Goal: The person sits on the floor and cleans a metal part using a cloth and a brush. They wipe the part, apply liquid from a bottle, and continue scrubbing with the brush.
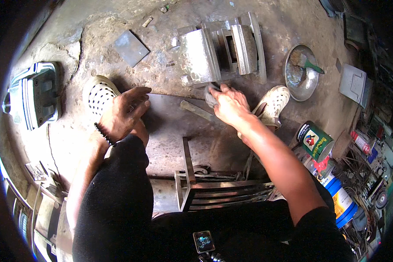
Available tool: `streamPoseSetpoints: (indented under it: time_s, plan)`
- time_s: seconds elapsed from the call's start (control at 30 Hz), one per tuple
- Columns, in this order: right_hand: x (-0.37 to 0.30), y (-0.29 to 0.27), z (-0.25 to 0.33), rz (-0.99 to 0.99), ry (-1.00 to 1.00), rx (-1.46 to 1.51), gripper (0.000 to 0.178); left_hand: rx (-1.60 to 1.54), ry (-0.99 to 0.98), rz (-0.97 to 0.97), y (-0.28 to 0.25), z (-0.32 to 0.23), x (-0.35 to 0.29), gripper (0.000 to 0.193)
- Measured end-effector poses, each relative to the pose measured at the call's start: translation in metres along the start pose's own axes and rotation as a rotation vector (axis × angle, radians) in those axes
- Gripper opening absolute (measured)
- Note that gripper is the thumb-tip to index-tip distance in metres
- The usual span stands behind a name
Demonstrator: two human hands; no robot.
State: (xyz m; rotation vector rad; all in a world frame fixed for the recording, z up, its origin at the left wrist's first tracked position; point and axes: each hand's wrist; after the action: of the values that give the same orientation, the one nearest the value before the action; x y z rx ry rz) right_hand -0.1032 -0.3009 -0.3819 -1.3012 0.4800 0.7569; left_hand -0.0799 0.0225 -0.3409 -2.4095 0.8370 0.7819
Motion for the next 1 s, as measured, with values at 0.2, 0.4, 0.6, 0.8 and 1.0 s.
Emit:
streamPoseSetpoints:
  time_s: [0.2,0.4,0.6,0.8,1.0]
  plan:
    - [-0.021,0.006,0.003,-0.232,0.114,0.099,0.064,-0.035,-0.003,-0.039,0.002,0.004,-0.006,0.039]
    - [0.01,0.019,-0.003,-0.351,-0.018,-0.077,0.054,-0.018,-0.011,-0.019,0.004,0.004,-0.005,0.04]
    - [0.005,0.029,0.0,-0.282,0.102,-0.008,0.062,-0.015,-0.016,-0.02,0.002,0.002,-0.002,0.04]
    - [-0.021,0.023,0.0,-0.157,0.192,0.174,0.063,-0.065,-0.021,-0.022,0.003,0.005,-0.005,0.037]
    - [0.007,0.028,0.003,-0.38,0.063,-0.015,0.067,-0.026,-0.032,-0.017,0.005,0.006,-0.006,0.038]
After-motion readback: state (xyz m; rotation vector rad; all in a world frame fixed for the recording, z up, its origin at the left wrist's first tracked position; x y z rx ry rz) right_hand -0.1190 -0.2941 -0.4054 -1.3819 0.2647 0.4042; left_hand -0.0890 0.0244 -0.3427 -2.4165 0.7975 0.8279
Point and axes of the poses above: each hand's wrist, its own x-axis towards the middle knuckle, its own y-axis out of the palm, z = x × y
